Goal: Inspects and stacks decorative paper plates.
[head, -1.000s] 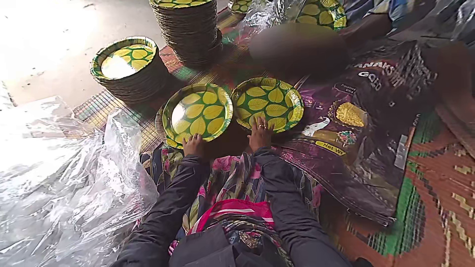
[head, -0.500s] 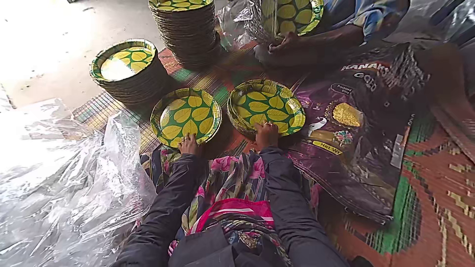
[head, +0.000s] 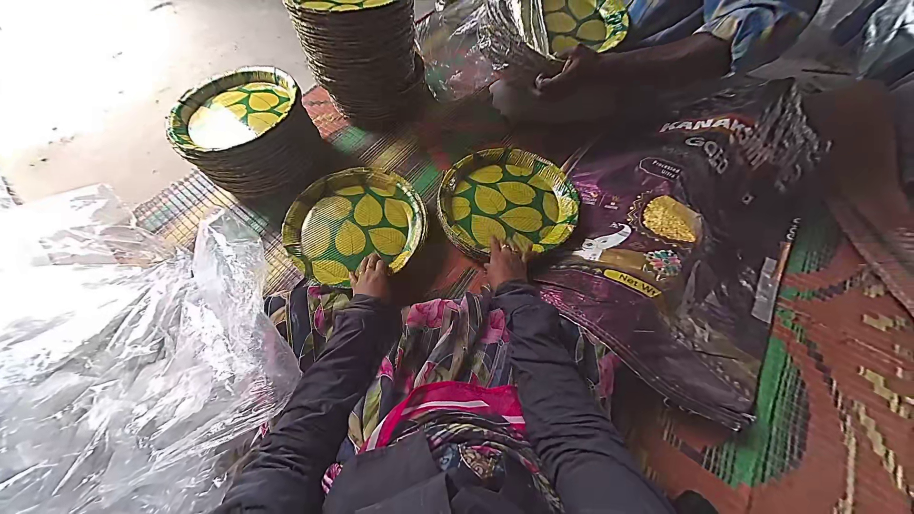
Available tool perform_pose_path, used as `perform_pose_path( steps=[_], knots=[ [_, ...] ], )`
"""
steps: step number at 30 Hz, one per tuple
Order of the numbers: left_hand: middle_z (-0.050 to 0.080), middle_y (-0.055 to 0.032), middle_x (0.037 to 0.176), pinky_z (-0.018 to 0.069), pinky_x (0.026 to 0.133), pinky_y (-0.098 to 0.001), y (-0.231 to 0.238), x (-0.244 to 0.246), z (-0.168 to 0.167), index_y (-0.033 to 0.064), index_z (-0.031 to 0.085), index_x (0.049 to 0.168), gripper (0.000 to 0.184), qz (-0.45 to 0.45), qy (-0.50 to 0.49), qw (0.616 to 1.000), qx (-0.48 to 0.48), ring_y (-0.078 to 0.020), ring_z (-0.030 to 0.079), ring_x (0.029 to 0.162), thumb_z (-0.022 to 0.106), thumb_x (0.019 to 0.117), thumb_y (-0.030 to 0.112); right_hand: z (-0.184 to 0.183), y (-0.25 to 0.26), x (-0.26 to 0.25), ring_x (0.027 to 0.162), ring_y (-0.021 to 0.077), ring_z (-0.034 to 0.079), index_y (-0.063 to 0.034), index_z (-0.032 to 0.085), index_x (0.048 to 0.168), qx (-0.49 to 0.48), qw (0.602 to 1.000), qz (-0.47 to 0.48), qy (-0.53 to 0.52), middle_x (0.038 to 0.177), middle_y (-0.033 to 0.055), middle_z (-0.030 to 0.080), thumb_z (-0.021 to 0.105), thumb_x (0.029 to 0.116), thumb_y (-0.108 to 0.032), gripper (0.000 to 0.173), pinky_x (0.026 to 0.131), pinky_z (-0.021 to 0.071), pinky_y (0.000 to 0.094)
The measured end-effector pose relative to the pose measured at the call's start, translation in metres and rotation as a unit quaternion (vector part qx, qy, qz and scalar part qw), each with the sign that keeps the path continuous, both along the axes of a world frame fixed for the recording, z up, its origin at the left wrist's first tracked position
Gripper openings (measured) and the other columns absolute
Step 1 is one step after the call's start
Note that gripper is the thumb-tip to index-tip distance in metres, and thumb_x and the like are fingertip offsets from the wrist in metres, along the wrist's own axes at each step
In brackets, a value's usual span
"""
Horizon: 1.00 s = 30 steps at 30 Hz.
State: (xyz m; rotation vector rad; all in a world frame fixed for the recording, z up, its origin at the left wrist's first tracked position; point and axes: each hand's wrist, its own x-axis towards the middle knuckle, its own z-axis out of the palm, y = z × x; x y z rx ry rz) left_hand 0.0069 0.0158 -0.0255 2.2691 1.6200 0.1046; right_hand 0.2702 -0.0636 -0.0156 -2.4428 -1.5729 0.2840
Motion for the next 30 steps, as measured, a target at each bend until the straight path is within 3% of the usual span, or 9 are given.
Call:
perform_pose_path(
  steps=[2, 5, 9, 14, 16, 19, 22, 26, 30],
  knots=[
    [0.028, -0.0154, 0.17, 0.0174, 0.124, -0.0655, 0.005, 0.001, 0.001, 0.0047, 0.048, 0.15, 0.063, -0.01, 0.023, 0.998, -0.059, -0.036, 0.019, 0.159, 0.068, 0.1001, 0.038, -0.003, 0.001, 0.005, 0.149, 0.0431, 0.037, 0.0, 0.049, 0.15, -0.057, 0.998, -0.007, 0.002, 0.155, 0.0238, 0.048, 0.058, 0.0977, 0.001, 0.053, 0.122, 0.0119, 0.0706],
    [0.032, -0.014, 0.168, 0.0202, 0.124, -0.0646, 0.004, 0.005, -0.004, 0.0049, 0.05, 0.149, 0.064, -0.031, 0.01, 0.999, -0.041, -0.0347, 0.022, 0.158, 0.07, 0.0987, 0.039, 0.011, 0.005, -0.006, 0.14, 0.0443, 0.049, 0.0053, 0.057, 0.139, -0.081, 0.996, -0.008, -0.022, 0.146, 0.0272, 0.055, 0.049, 0.1016, 0.004, 0.039, 0.122, 0.0228, 0.0631],
    [0.037, -0.0149, 0.165, 0.0221, 0.123, -0.0649, 0.005, 0.003, -0.011, 0.009, 0.05, 0.15, 0.061, -0.035, -0.007, 0.999, -0.029, -0.0353, 0.027, 0.157, 0.072, 0.0976, 0.032, 0.02, 0.002, -0.005, 0.133, 0.0452, 0.054, 0.006, 0.065, 0.127, -0.04, 0.999, -0.008, -0.026, 0.135, 0.0295, 0.061, 0.056, 0.0956, 0.008, 0.032, 0.112, 0.0393, 0.06],
    [0.039, -0.0237, 0.161, 0.0284, 0.12, -0.0661, 0.002, 0.001, -0.01, 0.0068, 0.046, 0.153, 0.067, -0.038, -0.077, 0.996, 0.007, -0.0438, 0.032, 0.153, 0.074, 0.0957, 0.024, 0.029, -0.007, 0.007, 0.127, 0.0478, 0.056, -0.0043, 0.067, 0.132, -0.013, 1.0, 0.014, -0.005, 0.131, 0.0302, 0.062, 0.068, 0.0924, 0.0, 0.04, 0.11, 0.0378, 0.0647],
    [0.035, -0.0295, 0.162, 0.0238, 0.119, -0.0707, -0.006, 0.002, -0.01, 0.0021, 0.042, 0.155, 0.073, -0.045, -0.133, 0.981, 0.13, -0.0501, 0.027, 0.153, 0.075, 0.0916, 0.014, 0.027, -0.013, -0.001, 0.123, 0.0496, 0.059, -0.0052, 0.074, 0.124, 0.129, 0.99, 0.028, -0.051, 0.126, 0.0307, 0.065, 0.06, 0.0952, 0.003, 0.033, 0.109, 0.0382, 0.0645],
    [0.047, -0.028, 0.155, 0.022, 0.116, -0.0745, -0.015, 0.007, -0.006, 0.0053, 0.054, 0.147, 0.062, -0.072, -0.166, 0.892, 0.414, -0.0512, 0.037, 0.148, 0.072, 0.0924, 0.027, 0.014, -0.008, -0.01, 0.108, 0.0474, 0.067, -0.0061, 0.078, 0.111, 0.358, 0.919, 0.119, -0.115, 0.109, 0.0241, 0.074, 0.063, 0.0883, 0.01, 0.032, 0.106, 0.0414, 0.0676],
    [0.06, -0.0215, 0.144, 0.0256, 0.108, -0.0761, -0.023, 0.015, 0.006, 0.0165, 0.063, 0.137, 0.037, -0.084, -0.132, 0.826, 0.541, -0.0469, 0.047, 0.141, 0.066, 0.1, 0.023, 0.002, 0.002, -0.027, 0.121, 0.049, 0.063, -0.0091, 0.077, 0.119, 0.41, 0.878, 0.229, -0.094, 0.12, 0.0218, 0.072, 0.064, 0.0847, 0.013, 0.043, 0.109, 0.0314, 0.0772],
    [0.054, -0.0216, 0.152, 0.0112, 0.115, -0.0806, -0.025, 0.008, 0.008, 0.0021, 0.072, 0.122, 0.032, -0.07, -0.097, 0.937, 0.327, -0.0467, 0.038, 0.15, 0.061, 0.0928, -0.006, -0.004, 0.003, -0.035, 0.151, 0.0481, 0.032, -0.0083, 0.047, 0.154, 0.244, 0.961, 0.11, -0.075, 0.16, 0.023, 0.041, 0.08, 0.083, -0.003, 0.078, 0.118, 0.023, 0.0715],
    [0.038, -0.0138, 0.166, 0.0178, 0.123, -0.0687, -0.004, 0.004, 0.012, 0.0092, 0.058, 0.143, 0.041, 0.043, 0.033, 0.998, -0.008, -0.036, 0.029, 0.156, 0.056, 0.1048, 0.026, -0.006, 0.003, -0.008, 0.153, 0.0436, 0.031, -0.0022, 0.046, 0.153, -0.01, 1.0, 0.006, -0.009, 0.16, 0.0232, 0.042, 0.067, 0.0961, -0.007, 0.061, 0.122, 0.0106, 0.0721]
  ],
)
